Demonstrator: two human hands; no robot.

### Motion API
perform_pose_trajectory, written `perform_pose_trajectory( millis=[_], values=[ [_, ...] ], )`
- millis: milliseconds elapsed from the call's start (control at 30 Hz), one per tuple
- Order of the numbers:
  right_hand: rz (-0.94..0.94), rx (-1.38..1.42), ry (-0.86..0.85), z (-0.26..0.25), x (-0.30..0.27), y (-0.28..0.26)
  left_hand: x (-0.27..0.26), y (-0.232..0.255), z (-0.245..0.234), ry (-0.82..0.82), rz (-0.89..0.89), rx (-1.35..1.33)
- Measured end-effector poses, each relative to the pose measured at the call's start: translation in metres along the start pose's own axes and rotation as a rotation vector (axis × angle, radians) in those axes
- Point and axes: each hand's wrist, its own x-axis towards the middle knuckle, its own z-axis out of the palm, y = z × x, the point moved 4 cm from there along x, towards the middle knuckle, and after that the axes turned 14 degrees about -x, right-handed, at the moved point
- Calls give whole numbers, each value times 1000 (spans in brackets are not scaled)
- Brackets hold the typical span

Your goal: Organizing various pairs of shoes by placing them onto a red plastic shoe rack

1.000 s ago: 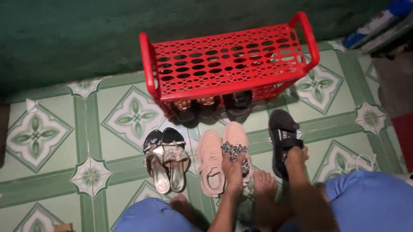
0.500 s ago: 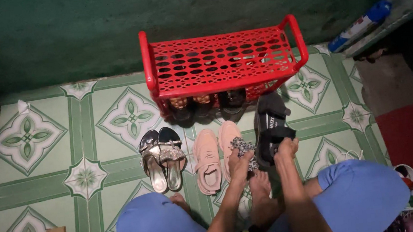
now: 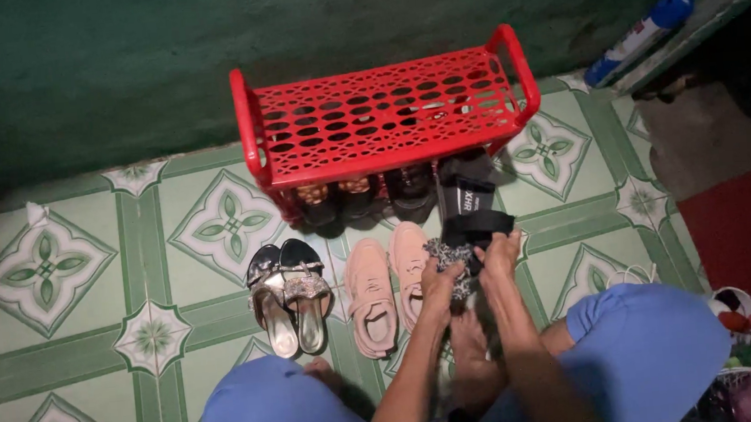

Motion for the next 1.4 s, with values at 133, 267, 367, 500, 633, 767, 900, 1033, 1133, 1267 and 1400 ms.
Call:
perform_pose_trajectory(
  millis=[133, 267, 367, 500, 633, 767, 900, 1033, 1133, 1267, 1400],
  values=[
    [-53, 26, -26, 14, 1, -19, 23, 5, 13, 55, 68, 71],
    [-23, 41, -30, 33, 13, -25, 38, 32, 31, 53, 48, 57],
    [-22, -17, 45, 42, 4, -56, 70, 17, 27, 9, 5, 41],
    [-64, -237, 125, 53, 14, -77, 98, 11, 33, -53, 30, 58],
    [-192, -309, 74, 65, 34, -88, 114, 21, 50, -98, -11, -18],
    [-330, -706, 217, 63, 50, -99, 162, -25, 46, -26, -11, 47],
    [-460, -643, 178, 57, 45, -114, 163, -15, 65, -95, -83, -33],
    [-503, -604, 129, 60, 50, -109, 185, -36, 55, -65, -99, -100],
    [-499, -584, 104, 67, 45, -110, 141, 22, 69, -167, 83, 22],
    [-432, -606, 115, 73, 69, -93, 149, 15, 68, -205, -4, -166],
    [-498, -590, 112, 89, 75, -100, 114, 72, 91, -403, 66, -436]
  ],
)
